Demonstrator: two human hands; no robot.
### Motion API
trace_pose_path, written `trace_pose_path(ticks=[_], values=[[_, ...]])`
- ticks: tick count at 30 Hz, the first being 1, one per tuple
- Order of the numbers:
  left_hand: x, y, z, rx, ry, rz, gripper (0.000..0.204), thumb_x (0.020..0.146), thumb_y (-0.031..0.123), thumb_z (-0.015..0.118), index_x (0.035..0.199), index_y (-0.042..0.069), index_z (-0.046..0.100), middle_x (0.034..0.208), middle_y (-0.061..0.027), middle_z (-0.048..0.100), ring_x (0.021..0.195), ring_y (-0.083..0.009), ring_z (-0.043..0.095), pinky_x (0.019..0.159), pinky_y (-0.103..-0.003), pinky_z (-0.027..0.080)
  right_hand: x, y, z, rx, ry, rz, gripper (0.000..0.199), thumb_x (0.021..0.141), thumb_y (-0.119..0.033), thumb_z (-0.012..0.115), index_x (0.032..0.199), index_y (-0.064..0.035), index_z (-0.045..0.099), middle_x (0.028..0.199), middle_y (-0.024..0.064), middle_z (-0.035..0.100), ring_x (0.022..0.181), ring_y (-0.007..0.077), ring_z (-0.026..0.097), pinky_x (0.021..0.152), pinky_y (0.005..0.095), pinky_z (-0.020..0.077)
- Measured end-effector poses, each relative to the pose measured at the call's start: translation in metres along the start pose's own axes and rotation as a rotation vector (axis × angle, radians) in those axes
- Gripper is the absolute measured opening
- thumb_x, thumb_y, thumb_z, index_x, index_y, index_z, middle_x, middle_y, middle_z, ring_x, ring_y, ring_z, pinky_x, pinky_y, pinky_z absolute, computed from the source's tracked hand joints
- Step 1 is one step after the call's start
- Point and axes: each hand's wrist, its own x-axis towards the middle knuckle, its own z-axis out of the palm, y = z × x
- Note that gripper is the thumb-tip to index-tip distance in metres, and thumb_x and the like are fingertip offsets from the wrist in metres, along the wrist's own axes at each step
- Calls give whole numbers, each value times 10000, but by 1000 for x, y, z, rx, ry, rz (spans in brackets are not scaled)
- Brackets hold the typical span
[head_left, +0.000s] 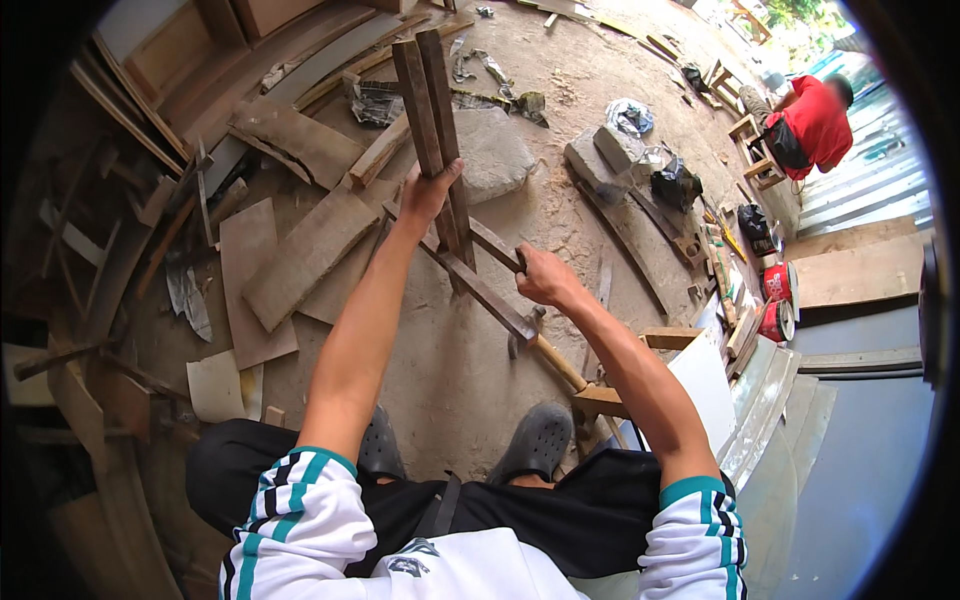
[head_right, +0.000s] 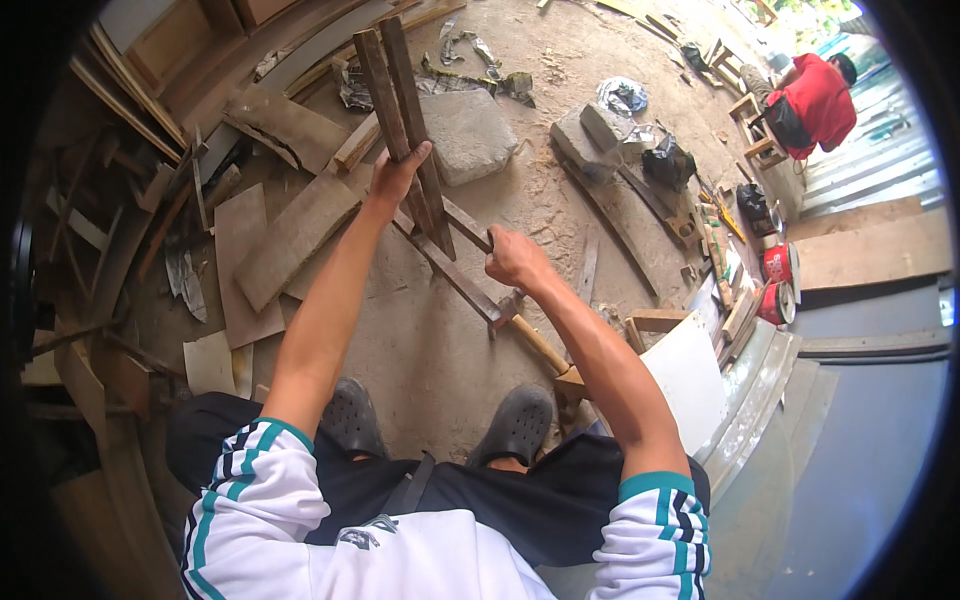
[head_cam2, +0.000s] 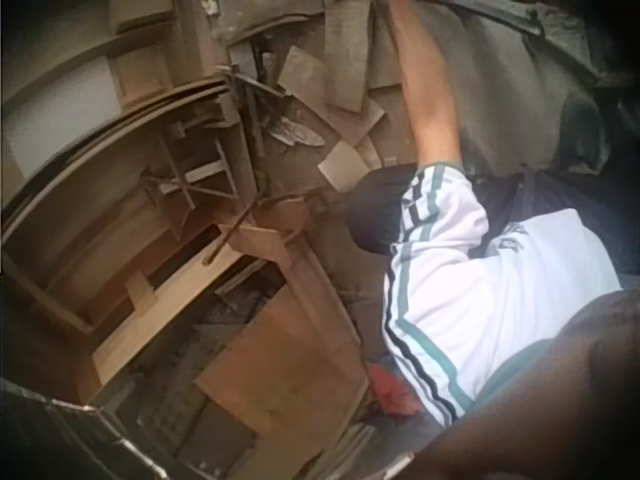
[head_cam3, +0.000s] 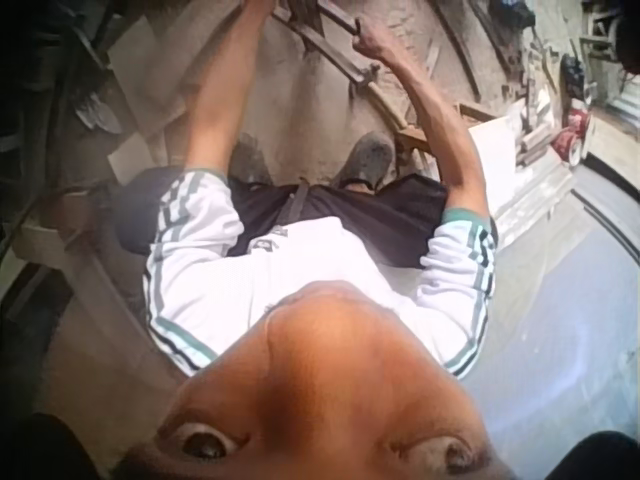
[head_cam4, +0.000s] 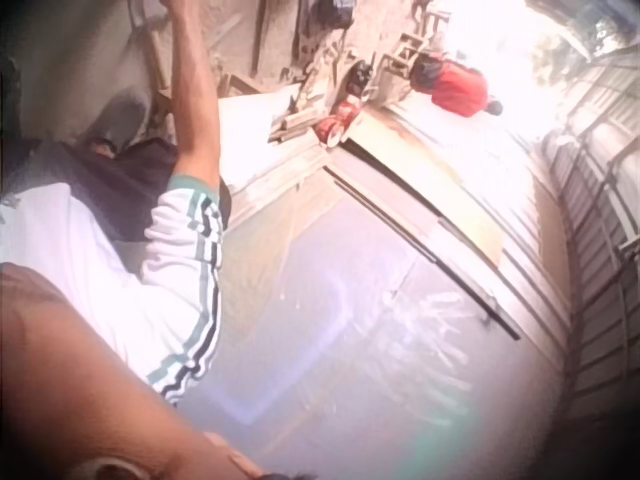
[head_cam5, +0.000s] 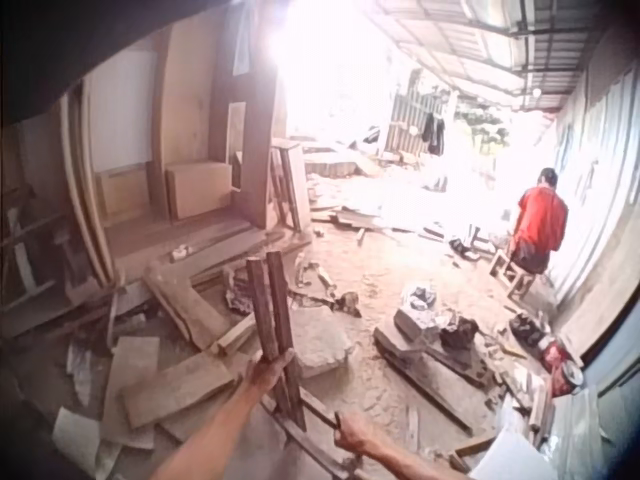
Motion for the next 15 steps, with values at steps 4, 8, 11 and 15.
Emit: trace_pose_path(ticks=[4,8,11,15], values=[[0,-3,2,-30,21,2,370,860,345,789,1040,31,711,923,-21,697,874,-124,612,800,-305,482,1,4,-4,-28,-34,4,310,812,-151,543,1085,-3,537,1001,274,673,962,459,649,831,531,527],[2,-3,5,-37,-28,-129,425,847,365,805,1078,23,703,994,-14,681,888,-112,597,792,-293,477,-4,15,-10,-39,-16,-12,288,831,-161,541,1077,-11,525,991,263,663,963,453,640,834,526,516],[2,-4,7,-71,-11,-124,442,824,377,825,1074,32,706,988,-6,678,887,-109,593,786,-295,475,-4,15,-6,-18,18,-41,251,853,-170,548,1038,-4,515,929,280,642,933,460,624,814,526,494],[4,-7,6,-155,-12,-106,454,791,397,851,1054,55,710,963,8,669,862,-104,585,769,-293,467,-5,19,1,4,34,-65,237,856,-170,548,1011,4,502,898,282,630,898,466,621,792,532,494]])
